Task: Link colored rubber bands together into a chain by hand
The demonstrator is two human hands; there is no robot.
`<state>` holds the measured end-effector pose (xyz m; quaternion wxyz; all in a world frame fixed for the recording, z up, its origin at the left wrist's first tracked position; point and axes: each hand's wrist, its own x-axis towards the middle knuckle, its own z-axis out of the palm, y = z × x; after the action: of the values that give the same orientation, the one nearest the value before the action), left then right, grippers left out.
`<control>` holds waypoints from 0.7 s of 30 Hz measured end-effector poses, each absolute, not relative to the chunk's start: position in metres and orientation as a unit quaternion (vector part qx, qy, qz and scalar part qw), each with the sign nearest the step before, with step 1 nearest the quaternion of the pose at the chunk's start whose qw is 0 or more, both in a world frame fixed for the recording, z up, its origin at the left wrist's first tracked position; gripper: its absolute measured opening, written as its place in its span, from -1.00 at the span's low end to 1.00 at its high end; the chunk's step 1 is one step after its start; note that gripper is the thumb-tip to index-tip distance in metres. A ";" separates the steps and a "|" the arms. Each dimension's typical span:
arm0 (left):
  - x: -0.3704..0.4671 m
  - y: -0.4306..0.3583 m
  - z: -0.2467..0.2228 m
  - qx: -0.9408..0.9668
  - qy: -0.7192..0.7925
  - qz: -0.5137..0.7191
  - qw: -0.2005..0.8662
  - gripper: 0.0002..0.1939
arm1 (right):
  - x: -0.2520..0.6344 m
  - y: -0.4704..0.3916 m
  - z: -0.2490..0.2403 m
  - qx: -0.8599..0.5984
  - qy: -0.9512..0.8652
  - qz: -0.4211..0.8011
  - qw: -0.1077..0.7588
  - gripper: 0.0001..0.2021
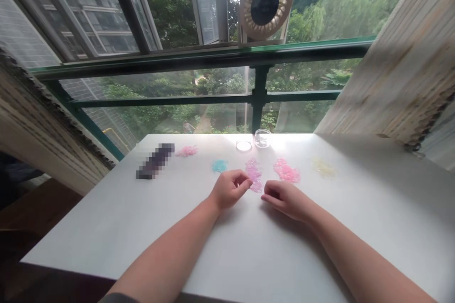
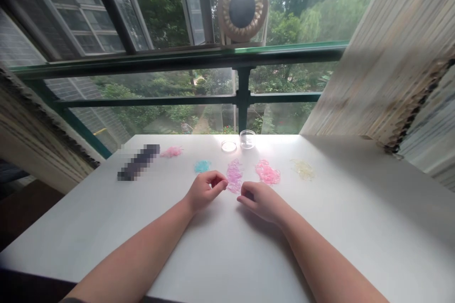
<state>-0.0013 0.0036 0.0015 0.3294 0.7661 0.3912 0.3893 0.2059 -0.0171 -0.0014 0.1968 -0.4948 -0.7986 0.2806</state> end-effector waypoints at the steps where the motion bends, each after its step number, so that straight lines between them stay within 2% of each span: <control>1: -0.005 0.006 0.003 0.776 0.392 0.382 0.314 -0.76 | 0.206 -0.017 -0.002 -0.495 -0.797 0.284 0.195 -0.82; 4: -0.027 0.017 0.010 0.796 0.425 0.343 0.262 -0.75 | 0.206 -0.017 -0.003 -0.500 -0.791 0.296 0.192 -0.82; 8: -0.077 0.036 0.012 0.736 0.583 0.283 0.195 -0.69 | 0.206 -0.019 -0.003 -0.508 -0.782 0.308 0.190 -0.80; 11: -0.112 0.044 0.007 0.660 0.720 0.190 0.094 -0.47 | 0.205 -0.020 -0.002 -0.509 -0.784 0.301 0.189 -0.78; 14: -0.127 0.047 0.002 0.601 0.786 0.119 0.079 -0.26 | 0.203 -0.020 0.000 -0.510 -0.787 0.296 0.184 -0.78; 21: -0.120 0.049 0.001 0.596 0.795 0.086 0.076 -0.26 | 0.202 -0.020 0.002 -0.514 -0.788 0.287 0.181 -0.80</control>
<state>-0.1201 0.0489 0.0005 0.0756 0.5962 0.7947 0.0856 0.2020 -0.0202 0.0019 0.1814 -0.5137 -0.7878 0.2874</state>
